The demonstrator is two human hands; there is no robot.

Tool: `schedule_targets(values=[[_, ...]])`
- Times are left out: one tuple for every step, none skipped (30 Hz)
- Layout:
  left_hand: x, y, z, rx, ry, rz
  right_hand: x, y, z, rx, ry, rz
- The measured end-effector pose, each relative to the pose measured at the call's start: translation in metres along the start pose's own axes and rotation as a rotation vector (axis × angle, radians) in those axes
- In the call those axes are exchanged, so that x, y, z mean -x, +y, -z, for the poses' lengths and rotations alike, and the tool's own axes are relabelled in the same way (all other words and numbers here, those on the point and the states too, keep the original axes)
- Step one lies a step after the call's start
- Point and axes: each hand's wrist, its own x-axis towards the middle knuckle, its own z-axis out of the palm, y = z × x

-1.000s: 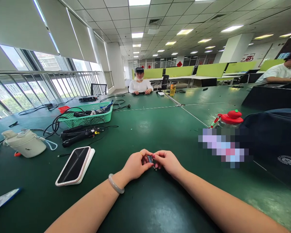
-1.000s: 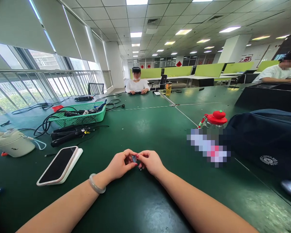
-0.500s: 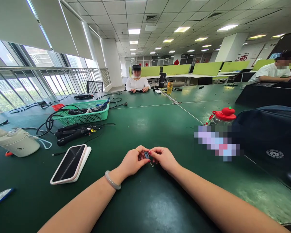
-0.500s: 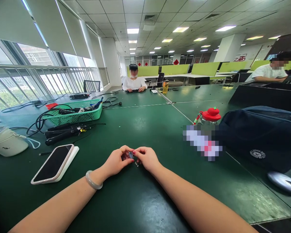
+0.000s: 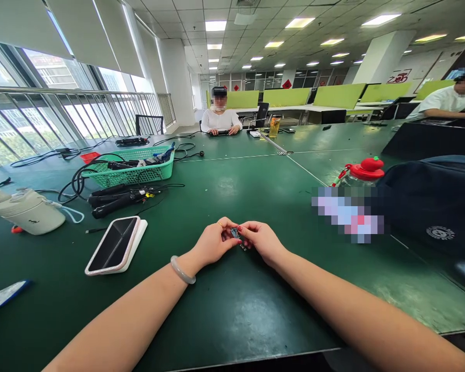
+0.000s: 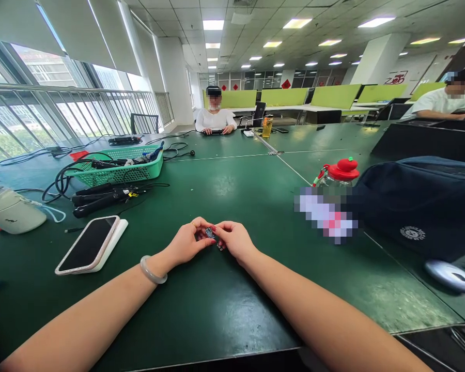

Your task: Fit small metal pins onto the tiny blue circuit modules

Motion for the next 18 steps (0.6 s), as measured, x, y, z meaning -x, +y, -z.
schedule_targets(values=[[0.0000,0.0003,0.0002,-0.004,0.001,-0.004,-0.0003,-0.0001,0.0005,0.021,0.005,0.015],[0.0000,0.0006,0.0006,-0.009,0.002,-0.010,-0.0005,-0.0001,0.0012,0.047,0.013,0.030],[-0.0001,0.0009,0.0010,-0.016,0.004,-0.016,-0.0008,-0.0001,0.0022,0.077,0.023,0.045],[-0.0003,0.0011,0.0014,-0.024,0.005,-0.021,-0.0009,0.0000,0.0032,0.110,0.034,0.060],[-0.0006,0.0011,0.0017,-0.031,0.006,-0.023,-0.0011,0.0002,0.0042,0.146,0.046,0.073],[-0.0009,0.0009,0.0020,-0.038,0.007,-0.023,-0.0011,0.0004,0.0051,0.185,0.059,0.083],[-0.0012,0.0005,0.0021,-0.043,0.007,-0.022,-0.0012,0.0006,0.0060,0.224,0.070,0.093],[-0.0013,-0.0001,0.0021,-0.047,0.007,-0.024,-0.0012,0.0008,0.0066,0.258,0.079,0.103],[-0.0013,-0.0008,0.0021,-0.051,0.007,-0.031,-0.0012,0.0008,0.0071,0.289,0.079,0.112],[-0.0012,-0.0014,0.0020,-0.053,0.008,-0.043,-0.0012,0.0007,0.0074,0.313,0.070,0.120],[-0.0008,-0.0020,0.0019,-0.052,0.009,-0.057,-0.0010,0.0004,0.0075,0.328,0.053,0.128],[-0.0002,-0.0024,0.0019,-0.046,0.008,-0.070,-0.0006,-0.0001,0.0076,0.338,0.032,0.137],[0.0005,-0.0024,0.0019,-0.037,0.006,-0.079,-0.0001,-0.0007,0.0075,0.350,0.013,0.149],[0.0013,-0.0021,0.0020,-0.026,0.003,-0.085,0.0005,-0.0015,0.0074,0.369,0.000,0.165],[0.0021,-0.0015,0.0022,-0.017,-0.001,-0.088,0.0013,-0.0023,0.0073,0.396,0.000,0.187],[0.0029,-0.0007,0.0025,-0.010,-0.005,-0.092,0.0022,-0.0031,0.0071,0.430,0.011,0.212],[0.0036,0.0003,0.0029,-0.007,-0.013,-0.098,0.0031,-0.0038,0.0069,0.468,0.027,0.236],[0.0041,0.0012,0.0033,-0.005,-0.020,-0.108,0.0039,-0.0043,0.0066,0.502,0.042,0.255]])
